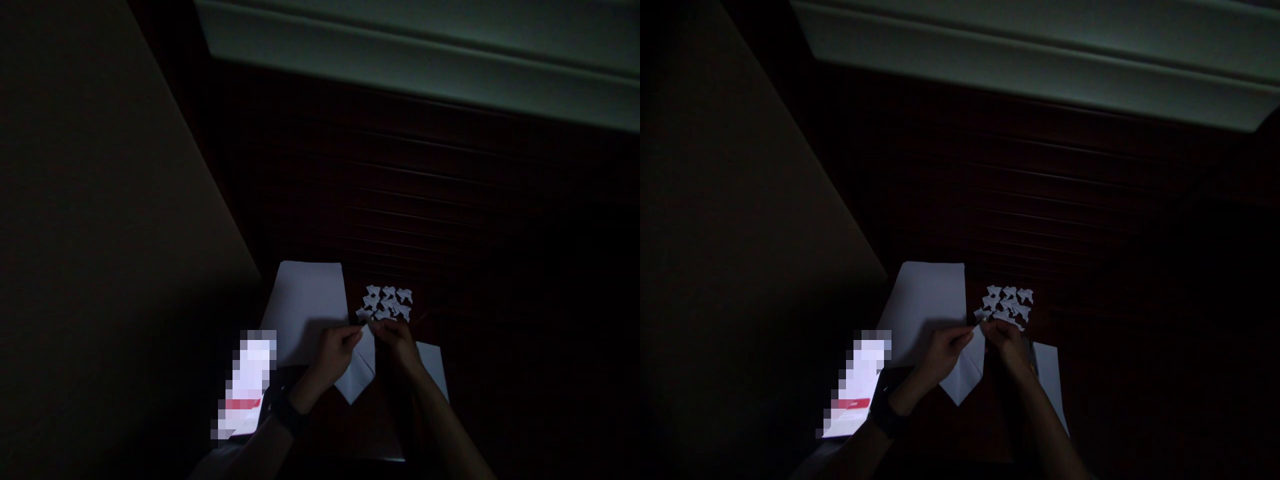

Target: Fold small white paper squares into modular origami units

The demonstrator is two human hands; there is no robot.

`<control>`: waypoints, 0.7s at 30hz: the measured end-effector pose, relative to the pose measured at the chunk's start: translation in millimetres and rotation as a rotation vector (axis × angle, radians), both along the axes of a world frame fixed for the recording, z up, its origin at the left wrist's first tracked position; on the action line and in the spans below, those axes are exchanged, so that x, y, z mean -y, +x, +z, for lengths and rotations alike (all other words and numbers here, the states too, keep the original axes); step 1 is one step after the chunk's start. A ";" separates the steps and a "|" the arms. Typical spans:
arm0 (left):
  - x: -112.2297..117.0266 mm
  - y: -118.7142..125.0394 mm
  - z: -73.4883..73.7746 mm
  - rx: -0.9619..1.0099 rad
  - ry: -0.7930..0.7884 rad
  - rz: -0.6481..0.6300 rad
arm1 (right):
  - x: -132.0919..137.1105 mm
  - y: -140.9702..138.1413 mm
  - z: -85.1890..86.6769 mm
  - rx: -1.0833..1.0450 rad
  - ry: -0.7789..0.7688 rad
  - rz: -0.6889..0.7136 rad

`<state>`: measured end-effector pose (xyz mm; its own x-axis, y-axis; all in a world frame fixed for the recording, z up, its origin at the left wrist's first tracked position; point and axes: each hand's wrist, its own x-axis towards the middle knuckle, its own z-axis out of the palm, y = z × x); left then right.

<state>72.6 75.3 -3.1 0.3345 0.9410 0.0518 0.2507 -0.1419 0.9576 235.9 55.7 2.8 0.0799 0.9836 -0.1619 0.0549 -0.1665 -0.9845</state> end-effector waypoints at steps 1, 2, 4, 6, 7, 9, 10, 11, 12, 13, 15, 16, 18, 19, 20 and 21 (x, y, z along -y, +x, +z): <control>-1.4 -0.7 -1.1 0.004 0.004 0.039 | 1.4 -1.9 3.5 0.036 -0.021 0.046; -2.7 -1.4 -2.0 0.007 0.006 0.067 | 2.6 -3.7 6.5 0.102 -0.039 0.076; -4.8 -2.1 -3.6 0.022 -0.002 0.095 | 4.2 -6.9 10.4 0.184 -0.083 0.102; -6.2 -2.2 -5.1 0.046 -0.022 0.108 | 4.7 -9.0 12.1 0.227 -0.114 0.089; -6.8 -1.9 -6.0 0.063 -0.034 0.117 | 4.6 -9.5 12.5 0.241 -0.118 0.076; -7.8 -1.3 -7.5 0.103 -0.056 0.129 | 4.2 -9.6 12.7 0.284 -0.097 0.051; -8.2 -0.9 -8.1 0.121 -0.065 0.134 | 4.0 -9.2 12.5 0.309 -0.075 0.042; -8.4 -0.6 -8.4 0.136 -0.072 0.141 | 3.9 -8.8 12.2 0.333 -0.049 0.038; -8.5 -0.4 -8.3 0.145 -0.076 0.146 | 3.9 -8.3 11.8 0.350 -0.023 0.039; -8.4 -0.3 -7.8 0.151 -0.078 0.155 | 4.0 -7.7 11.4 0.359 0.001 0.046; -7.9 -0.2 -5.8 0.158 -0.074 0.172 | 4.4 -6.7 10.9 0.349 0.031 0.086; -7.5 -0.3 -4.5 0.159 -0.069 0.185 | 4.7 -6.3 11.0 0.333 0.033 0.114; -6.8 -0.6 -1.7 0.159 -0.056 0.208 | 5.4 -5.6 11.8 0.291 0.008 0.160; -6.6 -0.7 -0.4 0.158 -0.049 0.219 | 5.8 -5.3 12.3 0.271 -0.014 0.173; -6.5 -0.9 0.8 0.156 -0.046 0.228 | 6.2 -5.1 12.8 0.254 -0.036 0.183; -6.5 -1.1 1.8 0.153 -0.047 0.234 | 6.6 -5.1 13.1 0.238 -0.054 0.190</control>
<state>71.5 81.8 -1.2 0.0994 0.9943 0.0394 0.1232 -0.0515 0.9910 230.8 49.1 15.9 -0.0629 0.9750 -0.2129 0.3180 -0.1827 -0.9303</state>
